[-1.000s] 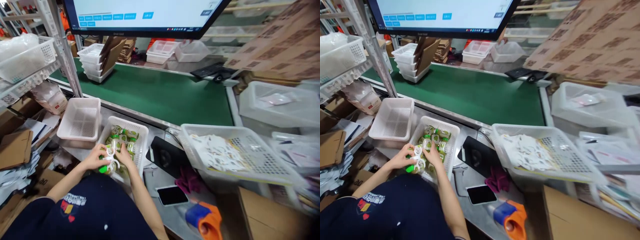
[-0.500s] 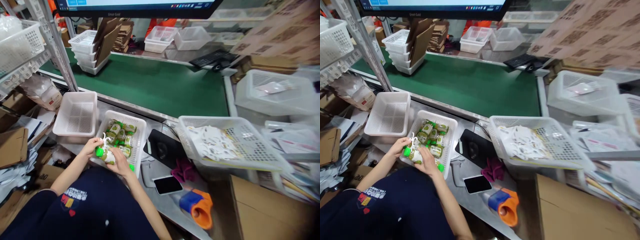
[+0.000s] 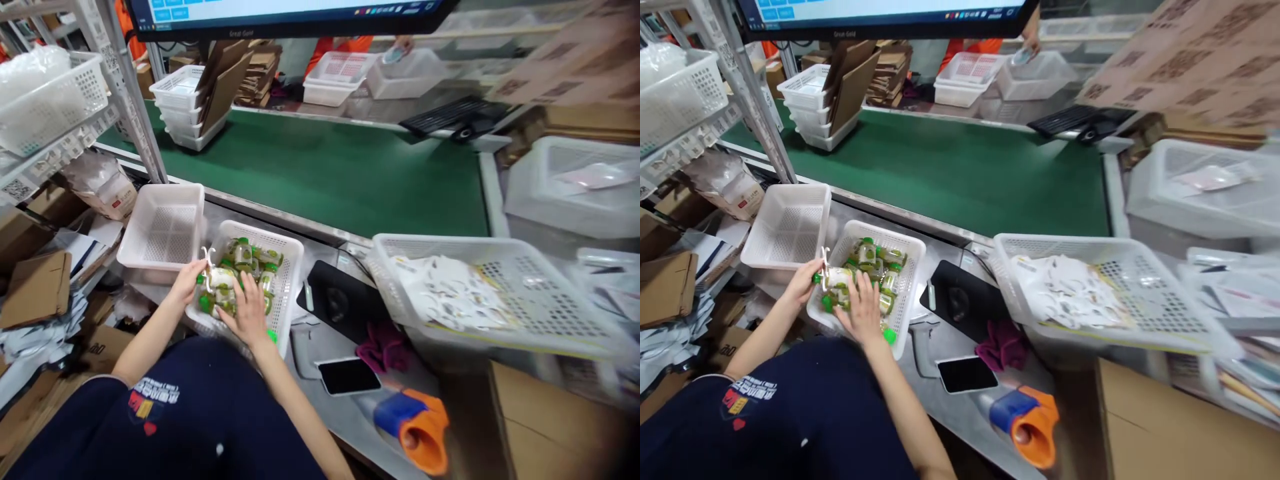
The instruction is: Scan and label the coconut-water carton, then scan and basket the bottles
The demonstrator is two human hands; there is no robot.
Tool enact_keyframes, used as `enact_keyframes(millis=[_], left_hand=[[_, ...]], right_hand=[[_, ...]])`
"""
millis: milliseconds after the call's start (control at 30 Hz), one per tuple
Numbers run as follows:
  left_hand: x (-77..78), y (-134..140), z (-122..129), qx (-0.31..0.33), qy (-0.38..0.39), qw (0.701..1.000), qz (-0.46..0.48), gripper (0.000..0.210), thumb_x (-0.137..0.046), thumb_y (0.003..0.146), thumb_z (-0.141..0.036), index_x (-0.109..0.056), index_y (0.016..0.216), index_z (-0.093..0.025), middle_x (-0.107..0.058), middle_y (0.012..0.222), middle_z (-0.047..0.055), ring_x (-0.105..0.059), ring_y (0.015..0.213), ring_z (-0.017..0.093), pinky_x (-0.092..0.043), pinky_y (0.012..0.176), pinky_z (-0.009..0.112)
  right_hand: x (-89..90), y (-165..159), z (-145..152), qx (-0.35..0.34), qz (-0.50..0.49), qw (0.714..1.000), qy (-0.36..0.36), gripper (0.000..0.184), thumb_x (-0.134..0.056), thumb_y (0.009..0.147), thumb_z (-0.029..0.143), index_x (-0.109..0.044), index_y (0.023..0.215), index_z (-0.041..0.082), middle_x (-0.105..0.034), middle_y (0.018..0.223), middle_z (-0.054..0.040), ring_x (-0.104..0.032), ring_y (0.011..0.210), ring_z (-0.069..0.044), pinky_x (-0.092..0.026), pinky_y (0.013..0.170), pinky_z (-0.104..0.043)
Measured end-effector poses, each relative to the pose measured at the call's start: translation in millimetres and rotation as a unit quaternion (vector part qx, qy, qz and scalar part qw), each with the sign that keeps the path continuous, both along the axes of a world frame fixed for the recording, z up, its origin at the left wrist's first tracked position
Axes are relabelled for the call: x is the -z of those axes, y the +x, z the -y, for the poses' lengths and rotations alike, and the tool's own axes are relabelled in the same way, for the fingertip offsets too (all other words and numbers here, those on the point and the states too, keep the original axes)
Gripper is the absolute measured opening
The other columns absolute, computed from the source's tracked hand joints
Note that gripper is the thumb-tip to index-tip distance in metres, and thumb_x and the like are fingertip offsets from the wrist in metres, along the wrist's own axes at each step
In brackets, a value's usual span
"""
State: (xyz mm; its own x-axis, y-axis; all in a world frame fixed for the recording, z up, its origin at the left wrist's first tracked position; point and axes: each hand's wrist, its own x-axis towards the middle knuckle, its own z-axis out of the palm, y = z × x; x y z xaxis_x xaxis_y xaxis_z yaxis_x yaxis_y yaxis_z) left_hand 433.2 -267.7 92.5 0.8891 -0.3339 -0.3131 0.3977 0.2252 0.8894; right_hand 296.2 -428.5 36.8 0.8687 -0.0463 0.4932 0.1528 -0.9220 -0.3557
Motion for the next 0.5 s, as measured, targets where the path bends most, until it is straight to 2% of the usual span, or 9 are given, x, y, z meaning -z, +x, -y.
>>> enact_keyframes(millis=[33,100,167,233,300,367,433,500], left_hand=[[3.0,-10,3,0.029,0.002,1.0,-0.008,0.053,-0.095,0.066,-0.061,-0.073,0.08,-0.014,-0.069,0.076,0.001,-0.06,0.072,0.014,-0.05,0.075,0.027],[9.3,-27,6,0.077,0.028,0.997,0.002,0.056,-0.091,0.068,-0.067,-0.073,0.08,-0.015,-0.07,0.077,0.002,-0.063,0.078,0.017,-0.052,0.081,0.031],[13.4,-39,6,0.108,0.088,0.987,0.086,0.054,-0.085,0.075,-0.07,-0.071,0.075,-0.018,-0.074,0.085,0.006,-0.068,0.1,0.025,-0.052,0.099,0.039],[13.1,-44,2,0.126,0.145,0.958,0.215,0.05,-0.081,0.082,-0.067,-0.068,0.069,-0.02,-0.08,0.103,0.01,-0.062,0.128,0.032,-0.042,0.119,0.049],[8.1,-46,-7,0.163,0.164,0.919,0.318,0.046,-0.077,0.088,-0.063,-0.067,0.07,-0.022,-0.08,0.121,0.013,-0.054,0.143,0.034,-0.034,0.126,0.054],[-1.0,-47,-18,0.209,0.161,0.885,0.383,0.043,-0.073,0.092,-0.061,-0.067,0.074,-0.022,-0.078,0.127,0.015,-0.052,0.146,0.034,-0.035,0.126,0.057],[-12.5,-51,-28,0.245,0.153,0.853,0.435,0.044,-0.073,0.093,-0.061,-0.066,0.072,-0.023,-0.078,0.125,0.015,-0.053,0.146,0.034,-0.035,0.127,0.059],[-23.6,-56,-35,0.268,0.139,0.825,0.478,0.047,-0.076,0.09,-0.062,-0.064,0.066,-0.023,-0.079,0.12,0.014,-0.053,0.144,0.035,-0.031,0.129,0.06]], right_hand=[[-7.8,3,-3,-0.016,-0.046,0.999,-0.008,0.077,-0.071,0.099,0.039,-0.04,0.164,0.012,-0.046,0.165,-0.0265,-0.04,0.156,-0.044,-0.035,0.127,-0.069],[-23.9,8,-8,-0.028,-0.172,0.985,0.007,0.069,-0.074,0.095,0.034,-0.051,0.157,0.013,-0.06,0.153,-0.0236,-0.055,0.144,-0.041,-0.045,0.12,-0.059],[-37.2,9,-13,-0.003,-0.297,0.953,0.056,0.065,-0.076,0.092,0.037,-0.057,0.151,0.014,-0.071,0.138,-0.0205,-0.067,0.128,-0.039,-0.055,0.107,-0.049],[-46.6,7,-21,0.04,-0.372,0.922,0.099,0.062,-0.074,0.093,0.039,-0.058,0.148,0.014,-0.076,0.126,-0.0188,-0.073,0.116,-0.038,-0.057,0.094,-0.044],[-52.0,5,-27,0.07,-0.394,0.907,0.131,0.061,-0.07,0.094,0.039,-0.057,0.147,0.015,-0.078,0.12,-0.0186,-0.076,0.108,-0.038,-0.056,0.087,-0.043],[-52.5,5,-28,0.077,-0.379,0.906,0.172,0.056,-0.069,0.092,0.039,-0.058,0.142,0.016,-0.079,0.115,-0.0174,-0.077,0.104,-0.038,-0.054,0.084,-0.042],[-45.8,8,-20,0.097,-0.356,0.897,0.242,0.049,-0.07,0.09,0.045,-0.062,0.131,0.02,-0.079,0.111,-0.0144,-0.076,0.103,-0.037,-0.054,0.085,-0.042],[-30.9,12,-5,0.144,-0.319,0.873,0.34,0.05,-0.072,0.086,0.056,-0.063,0.119,0.021,-0.079,0.111,-0.0137,-0.074,0.104,-0.036,-0.055,0.09,-0.044]])
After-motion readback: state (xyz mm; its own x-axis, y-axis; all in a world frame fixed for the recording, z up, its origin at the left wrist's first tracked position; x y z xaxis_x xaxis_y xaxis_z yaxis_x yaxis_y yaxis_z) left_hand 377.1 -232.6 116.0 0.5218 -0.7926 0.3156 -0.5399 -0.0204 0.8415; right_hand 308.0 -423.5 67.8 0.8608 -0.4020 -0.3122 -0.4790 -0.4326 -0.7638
